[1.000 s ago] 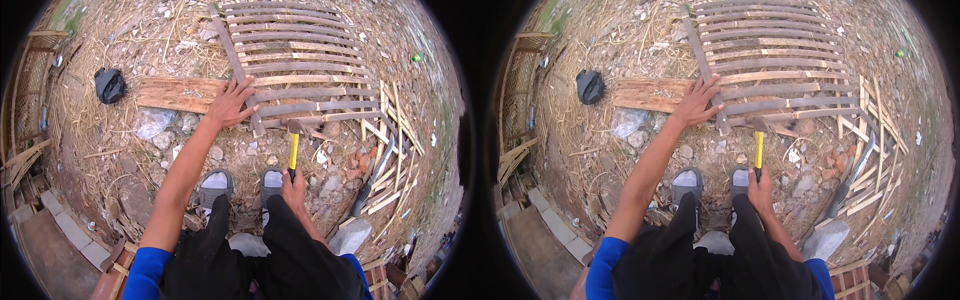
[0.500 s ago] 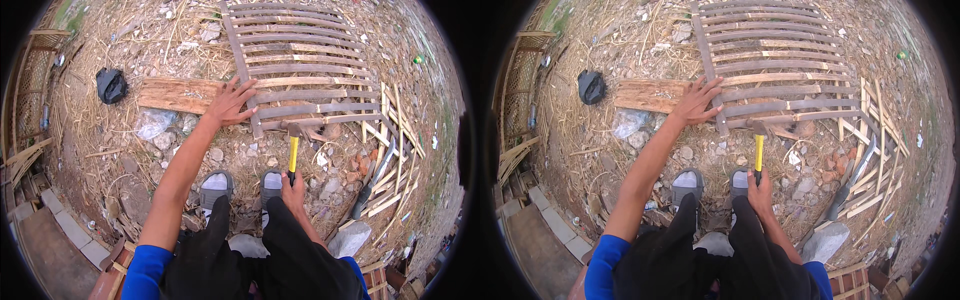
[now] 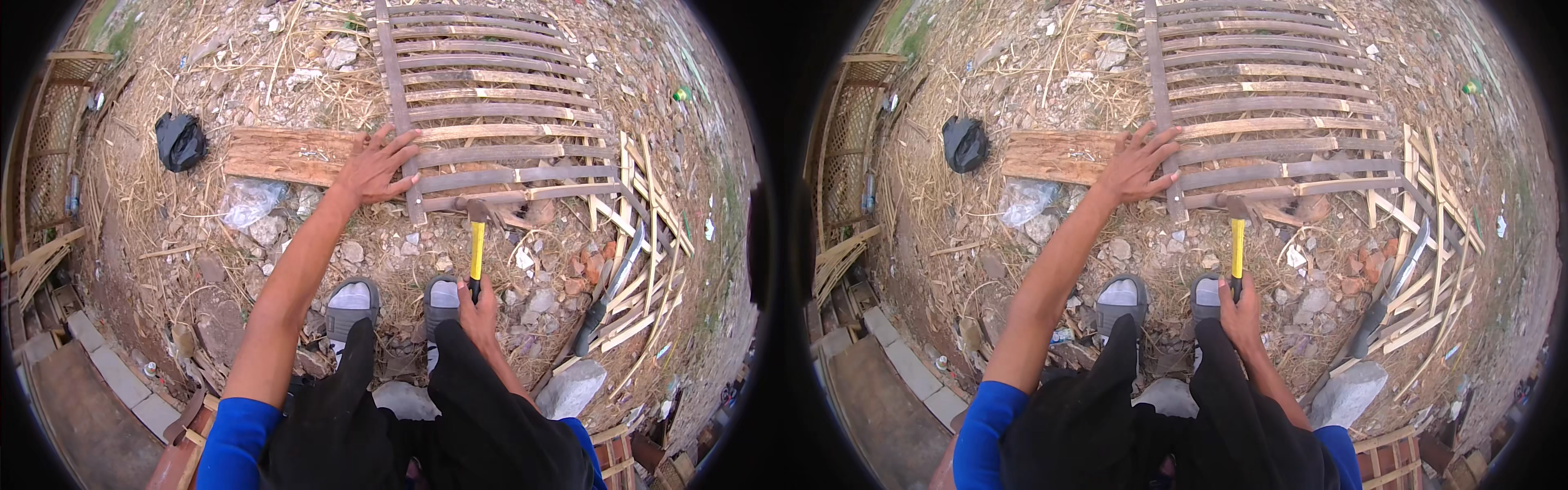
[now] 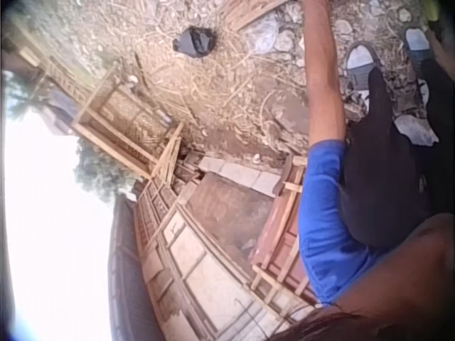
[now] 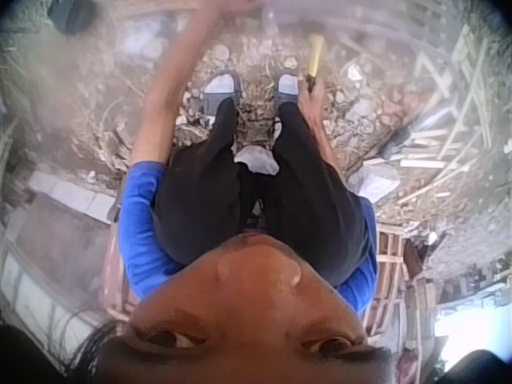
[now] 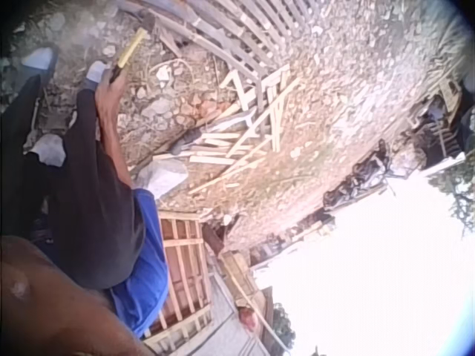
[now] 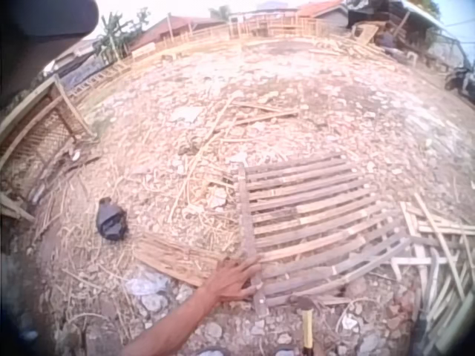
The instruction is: The person aligns bamboo slats on a wooden base and secures them by inserting nails and hammering them in with a hammer.
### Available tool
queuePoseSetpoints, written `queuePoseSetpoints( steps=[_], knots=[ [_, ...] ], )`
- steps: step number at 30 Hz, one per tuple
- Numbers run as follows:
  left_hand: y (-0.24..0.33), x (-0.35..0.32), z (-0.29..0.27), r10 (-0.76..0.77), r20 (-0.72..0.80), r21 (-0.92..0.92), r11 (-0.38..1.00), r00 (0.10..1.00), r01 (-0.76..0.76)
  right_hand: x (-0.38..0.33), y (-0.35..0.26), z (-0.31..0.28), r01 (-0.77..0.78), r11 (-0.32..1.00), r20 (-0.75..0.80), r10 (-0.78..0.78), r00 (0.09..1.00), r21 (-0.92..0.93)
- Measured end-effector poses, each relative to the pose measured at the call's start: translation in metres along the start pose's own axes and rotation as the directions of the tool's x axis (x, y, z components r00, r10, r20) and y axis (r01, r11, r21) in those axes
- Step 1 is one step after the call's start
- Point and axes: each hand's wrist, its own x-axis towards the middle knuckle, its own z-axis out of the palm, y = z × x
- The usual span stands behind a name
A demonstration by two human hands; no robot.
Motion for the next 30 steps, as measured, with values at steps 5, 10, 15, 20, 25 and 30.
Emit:
queuePoseSetpoints(
  steps=[5, 10, 15, 20, 25, 30],
  knots=[
    [0.002, -0.004, 0.004, -0.035, -0.041, -0.027, 0.999, 0.999, 0.034, 0.000, 0.000, 0.000, -0.001, 1.000, 0.010, 0.001, 1.000, 0.015],
    [0.002, -0.005, 0.003, -0.040, -0.031, -0.030, 0.999, 0.999, 0.039, 0.000, 0.000, 0.000, -0.018, 1.000, 0.017, 0.018, 1.000, 0.015],
    [0.006, -0.003, 0.006, -0.039, -0.046, -0.036, 0.999, 0.998, 0.037, -0.001, 0.000, -0.002, -0.015, 1.000, 0.006, 0.015, 1.000, -0.004],
    [0.005, -0.005, 0.012, -0.130, -0.058, -0.100, 0.987, 0.990, 0.124, -0.002, 0.001, 0.003, -0.005, 1.000, 0.027, 0.005, 1.000, -0.008],
    [0.016, -0.008, 0.004, -0.320, 0.004, -0.245, 0.918, 0.947, 0.312, -0.004, -0.014, 0.001, 0.010, 1.000, 0.044, -0.011, 0.999, 0.017],
    [0.020, -0.004, 0.007, -0.442, 0.043, -0.257, 0.862, 0.896, 0.437, -0.002, -0.024, 0.001, 0.083, 0.996, 0.031, -0.082, 0.996, -0.042]
  ],
)
